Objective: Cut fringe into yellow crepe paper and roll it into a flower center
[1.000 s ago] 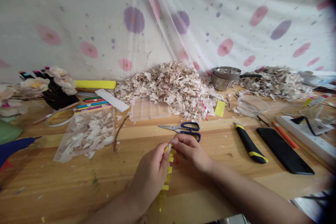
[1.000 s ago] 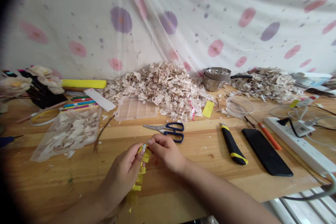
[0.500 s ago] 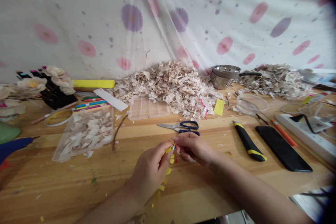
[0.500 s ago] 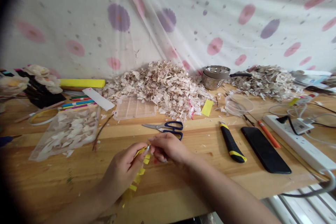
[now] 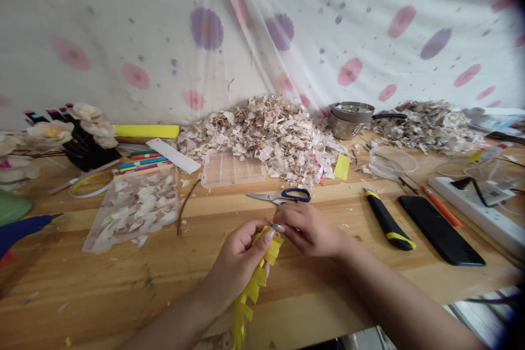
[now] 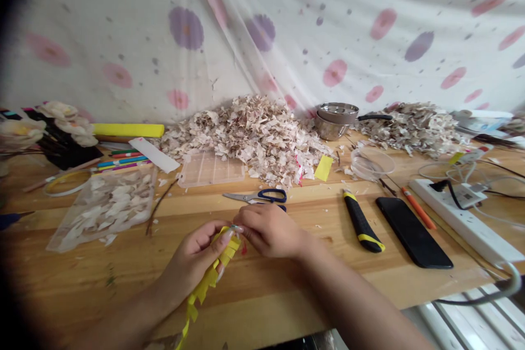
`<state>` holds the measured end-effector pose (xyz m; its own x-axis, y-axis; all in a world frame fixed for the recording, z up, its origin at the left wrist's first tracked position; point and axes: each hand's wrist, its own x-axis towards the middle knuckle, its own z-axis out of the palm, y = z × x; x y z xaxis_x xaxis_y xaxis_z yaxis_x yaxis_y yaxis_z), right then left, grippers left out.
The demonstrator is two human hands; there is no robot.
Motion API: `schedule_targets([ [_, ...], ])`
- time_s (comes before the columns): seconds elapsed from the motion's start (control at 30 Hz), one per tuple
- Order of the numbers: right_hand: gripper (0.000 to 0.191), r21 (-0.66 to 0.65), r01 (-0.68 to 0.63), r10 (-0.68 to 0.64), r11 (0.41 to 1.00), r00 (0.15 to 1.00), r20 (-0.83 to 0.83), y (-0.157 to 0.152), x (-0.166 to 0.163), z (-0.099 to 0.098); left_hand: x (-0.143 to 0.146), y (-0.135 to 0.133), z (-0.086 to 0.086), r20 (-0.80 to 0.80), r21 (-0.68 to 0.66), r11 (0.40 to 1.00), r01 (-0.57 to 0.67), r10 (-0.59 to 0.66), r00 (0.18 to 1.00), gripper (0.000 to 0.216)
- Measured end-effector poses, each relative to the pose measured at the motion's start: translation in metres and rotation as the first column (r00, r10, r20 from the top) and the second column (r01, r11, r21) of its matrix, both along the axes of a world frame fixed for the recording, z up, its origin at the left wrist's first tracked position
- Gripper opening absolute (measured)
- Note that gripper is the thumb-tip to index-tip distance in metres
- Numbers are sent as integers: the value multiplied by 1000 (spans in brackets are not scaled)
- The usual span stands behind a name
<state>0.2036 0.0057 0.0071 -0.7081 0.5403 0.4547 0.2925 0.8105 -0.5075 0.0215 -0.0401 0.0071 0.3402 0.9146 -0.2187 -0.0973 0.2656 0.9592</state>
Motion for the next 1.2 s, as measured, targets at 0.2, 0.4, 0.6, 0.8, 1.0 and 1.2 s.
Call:
schedule_targets([
  [0.2,31,-689,59,-220,722,964,-148,-8,-15,-3,-4,2,-11,-396,337,942,-7,149,906,29],
  [0.4,22,-982,-190,-180,-17,966,-184,0,-17,-8,-13,4,-26,-603,767,562,309,467,647,30],
  [0.6,34,-768,96,-302,633,944,-131,-5,-14,-3,-9,6,-15,-479,475,879,44,216,851,27],
  [0.8,18,133,59,-67,989,996,62,4,1,-1,-5,11,0,-91,-25,999,-36,34,995,40],
  [1.0,20,15,67,-68,998,994,87,-2,-6,-4,-2,6,-2,-103,-25,1000,-7,5,995,39],
  [1.2,33,-940,-39,-276,339,951,-139,-9,-26,-9,-10,4,-14,-528,452,889,72,201,825,26],
])
